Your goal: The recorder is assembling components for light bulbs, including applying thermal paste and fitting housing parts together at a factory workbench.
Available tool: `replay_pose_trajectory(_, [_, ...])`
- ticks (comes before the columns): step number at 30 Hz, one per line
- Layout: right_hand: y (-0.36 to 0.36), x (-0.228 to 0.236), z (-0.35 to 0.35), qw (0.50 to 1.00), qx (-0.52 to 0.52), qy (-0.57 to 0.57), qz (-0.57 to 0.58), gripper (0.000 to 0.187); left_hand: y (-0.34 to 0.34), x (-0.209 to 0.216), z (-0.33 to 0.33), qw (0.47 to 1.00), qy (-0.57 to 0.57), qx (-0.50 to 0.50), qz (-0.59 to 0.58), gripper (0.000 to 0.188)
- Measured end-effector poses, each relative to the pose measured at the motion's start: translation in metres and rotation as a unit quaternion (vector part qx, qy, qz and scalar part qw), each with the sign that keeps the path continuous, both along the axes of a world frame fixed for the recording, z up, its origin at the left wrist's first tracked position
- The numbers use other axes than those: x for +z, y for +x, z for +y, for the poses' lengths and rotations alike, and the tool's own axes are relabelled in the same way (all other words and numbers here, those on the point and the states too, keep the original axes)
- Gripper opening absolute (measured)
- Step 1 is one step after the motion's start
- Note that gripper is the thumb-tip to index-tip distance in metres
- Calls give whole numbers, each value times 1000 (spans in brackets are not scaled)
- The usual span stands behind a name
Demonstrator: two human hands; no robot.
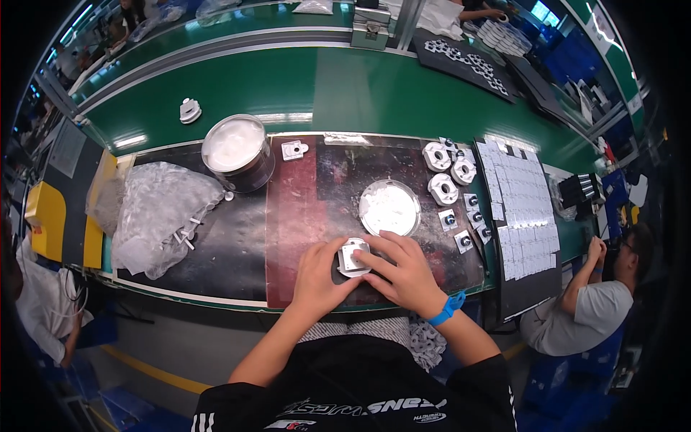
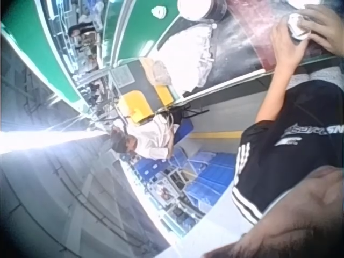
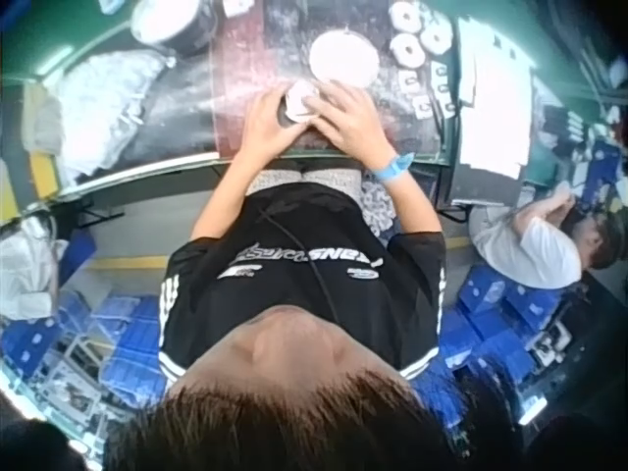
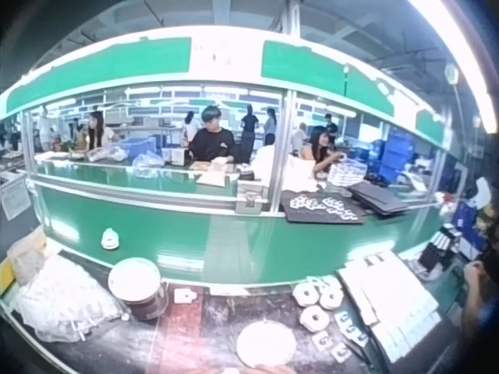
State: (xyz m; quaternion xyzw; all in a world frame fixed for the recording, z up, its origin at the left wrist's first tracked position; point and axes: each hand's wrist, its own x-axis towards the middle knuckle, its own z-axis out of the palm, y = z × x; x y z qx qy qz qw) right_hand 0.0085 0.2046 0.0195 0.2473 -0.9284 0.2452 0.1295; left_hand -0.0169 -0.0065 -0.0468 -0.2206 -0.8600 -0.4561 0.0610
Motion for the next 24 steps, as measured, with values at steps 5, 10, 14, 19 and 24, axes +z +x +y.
replay_pose_trajectory(5, [13, -3, 1, 998, 8, 63, 6, 41, 2, 1, 1, 1000, 10, -24, 8, 76])
replay_pose_trajectory(10, [21, -8, 0, 999, -2, 52, 7, 41, 7, 0, 3, 998, 14, -47, 26, 78])
replay_pose_trajectory(14, [23, -9, -6, 998, -10, 51, 17, 41, 8, 1, 0, 999, 0, -43, 15, 79])
replay_pose_trajectory(19, [26, -15, -5, 999, -30, 33, 16, 42, 6, 1, -1, 999, 1, -49, 17, 80])
replay_pose_trajectory(24, [38, -42, -2, 999, -40, -13, 8, 43, 3, 13, -5, 997, -2, -65, 51, 76])
